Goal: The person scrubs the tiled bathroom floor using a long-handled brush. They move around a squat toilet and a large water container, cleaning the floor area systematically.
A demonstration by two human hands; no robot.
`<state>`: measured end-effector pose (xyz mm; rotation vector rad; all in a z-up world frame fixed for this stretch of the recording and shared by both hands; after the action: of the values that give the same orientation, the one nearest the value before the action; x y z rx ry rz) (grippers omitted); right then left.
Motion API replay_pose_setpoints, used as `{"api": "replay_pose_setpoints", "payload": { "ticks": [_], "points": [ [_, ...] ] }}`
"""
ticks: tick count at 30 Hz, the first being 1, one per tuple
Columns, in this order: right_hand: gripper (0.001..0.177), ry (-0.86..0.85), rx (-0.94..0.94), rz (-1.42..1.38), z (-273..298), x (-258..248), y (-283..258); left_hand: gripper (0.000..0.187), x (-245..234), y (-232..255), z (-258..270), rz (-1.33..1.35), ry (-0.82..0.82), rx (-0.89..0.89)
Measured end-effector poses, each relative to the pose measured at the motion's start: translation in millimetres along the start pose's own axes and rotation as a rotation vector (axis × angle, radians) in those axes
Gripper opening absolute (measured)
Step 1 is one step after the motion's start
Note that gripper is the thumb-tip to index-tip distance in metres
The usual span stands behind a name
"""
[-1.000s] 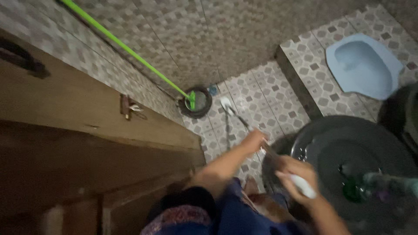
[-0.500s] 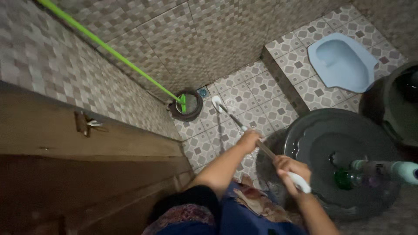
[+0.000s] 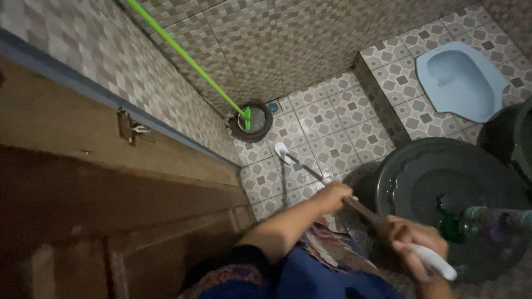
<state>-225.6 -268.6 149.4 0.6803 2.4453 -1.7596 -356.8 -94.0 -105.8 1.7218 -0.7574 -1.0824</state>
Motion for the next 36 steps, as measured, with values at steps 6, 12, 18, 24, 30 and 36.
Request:
{"api": "replay_pose_setpoints", "payload": {
  "ticks": [6,12,18,24,30,36],
  "points": [
    [0.021,-0.099,-0.019,-0.145,-34,46,-7,0.01,-33,-26,6,-0.214,0.093,-0.038],
    [0.026,-0.232,-0.049,-0.265,-30,9,-16,0.003,-25,43,34,-0.209,0.075,-0.3],
    [0.024,-0.273,-0.179,-0.326,-21,54,1,0.017,-49,10,70,-0.148,0.069,-0.154],
    [0.021,-0.327,-0.218,-0.185,-34,132,12,0.011,-88,-79,110,-0.422,0.201,-0.215],
    [0.012,-0.452,-0.292,-0.045,-34,110,12,0.027,-64,-66,117,-0.324,0.299,-0.316],
    [0.025,-0.587,-0.038,-0.244,-47,4,-23,0.05,18,48,97,0.18,0.443,-0.426]
  ]
}}
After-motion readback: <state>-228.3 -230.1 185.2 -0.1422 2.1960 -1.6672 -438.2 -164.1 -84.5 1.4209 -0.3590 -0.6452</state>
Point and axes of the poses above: each hand's wrist, its own z-axis away from the middle knuckle, its own x-axis out of the palm, y = z × x, the point moved 1 cm from there along -z, towards the middle knuckle, and after that the axes turned 10 degrees about z, right-handed, at the moved point
